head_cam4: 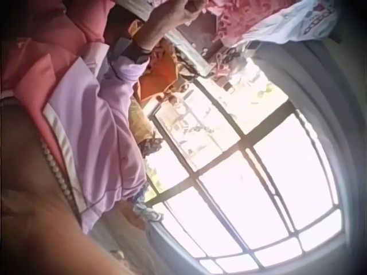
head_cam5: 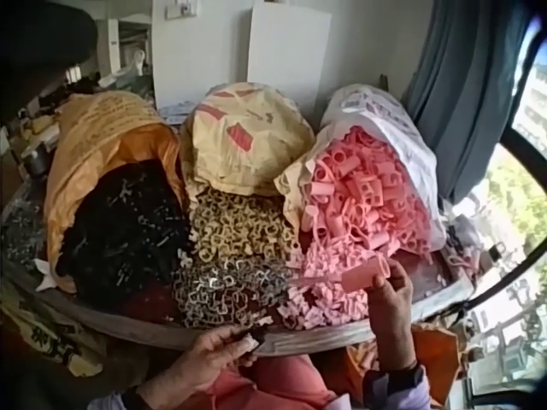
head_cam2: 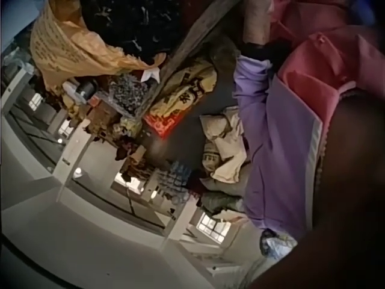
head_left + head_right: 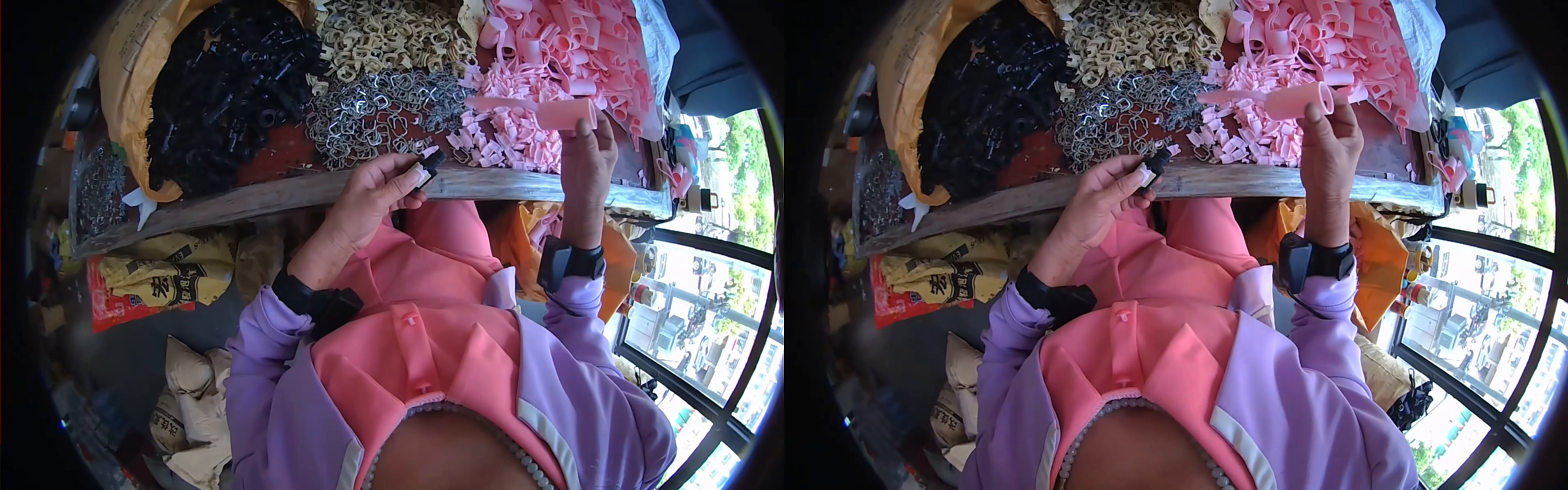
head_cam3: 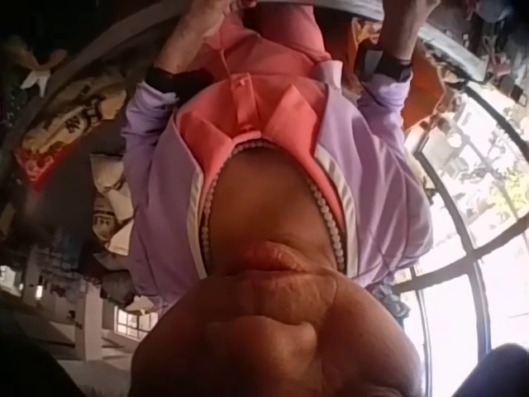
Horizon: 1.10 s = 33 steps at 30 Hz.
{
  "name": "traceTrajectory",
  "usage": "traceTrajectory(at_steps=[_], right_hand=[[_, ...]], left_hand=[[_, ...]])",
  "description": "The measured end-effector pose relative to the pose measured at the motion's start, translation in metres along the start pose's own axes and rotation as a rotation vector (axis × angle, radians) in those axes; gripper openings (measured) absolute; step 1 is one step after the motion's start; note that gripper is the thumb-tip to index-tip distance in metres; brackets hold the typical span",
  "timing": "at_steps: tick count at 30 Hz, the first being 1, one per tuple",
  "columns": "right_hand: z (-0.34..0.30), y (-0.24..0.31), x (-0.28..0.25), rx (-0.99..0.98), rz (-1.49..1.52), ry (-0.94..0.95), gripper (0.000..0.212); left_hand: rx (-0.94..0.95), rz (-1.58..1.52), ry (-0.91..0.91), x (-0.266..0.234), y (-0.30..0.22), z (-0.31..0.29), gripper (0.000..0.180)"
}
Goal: The person assembles components by hand, picking up a black plastic part and a metal clip, fitting the clip onto the part, and then sliding a pink plastic sleeve over the assembly. This process is repeated multiple times throughout the video.
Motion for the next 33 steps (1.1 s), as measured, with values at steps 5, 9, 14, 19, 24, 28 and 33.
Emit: traceTrajectory(at_steps=[5,9,14,19,24,28,33], right_hand=[[-0.012,-0.038,0.009,0.221,0.208,0.059,0.035],[-0.036,-0.045,0.076,0.359,-0.192,0.392,0.033],[-0.036,-0.029,0.121,0.053,-0.749,0.689,0.035],[-0.047,-0.021,0.134,-0.001,-0.818,0.784,0.041],[-0.063,0.000,0.148,-0.173,-0.869,0.805,0.043],[-0.077,0.008,0.149,-0.199,-0.934,0.797,0.043],[-0.088,0.005,0.146,-0.059,-0.944,0.780,0.042]], left_hand=[[0.003,-0.115,-0.007,-0.010,0.001,0.012,0.025],[-0.060,-0.125,0.016,-0.004,0.000,0.017,0.025],[-0.110,-0.007,0.006,-0.011,-0.005,0.019,0.025],[-0.077,0.054,0.061,0.002,-0.012,0.016,0.023],[-0.150,0.078,0.070,0.014,-0.002,0.004,0.021],[-0.207,0.039,0.091,0.020,0.008,-0.004,0.022],[-0.248,0.075,0.096,0.029,0.009,-0.013,0.025]])
Point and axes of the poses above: each hand's wrist, its own z-axis towards the middle knuckle, its own x-axis out of the palm, y = z × x, the point moved 10 cm from there along z, towards the middle knuckle, and after that the axes turned 5 degrees about y, right-handed, at the moved point
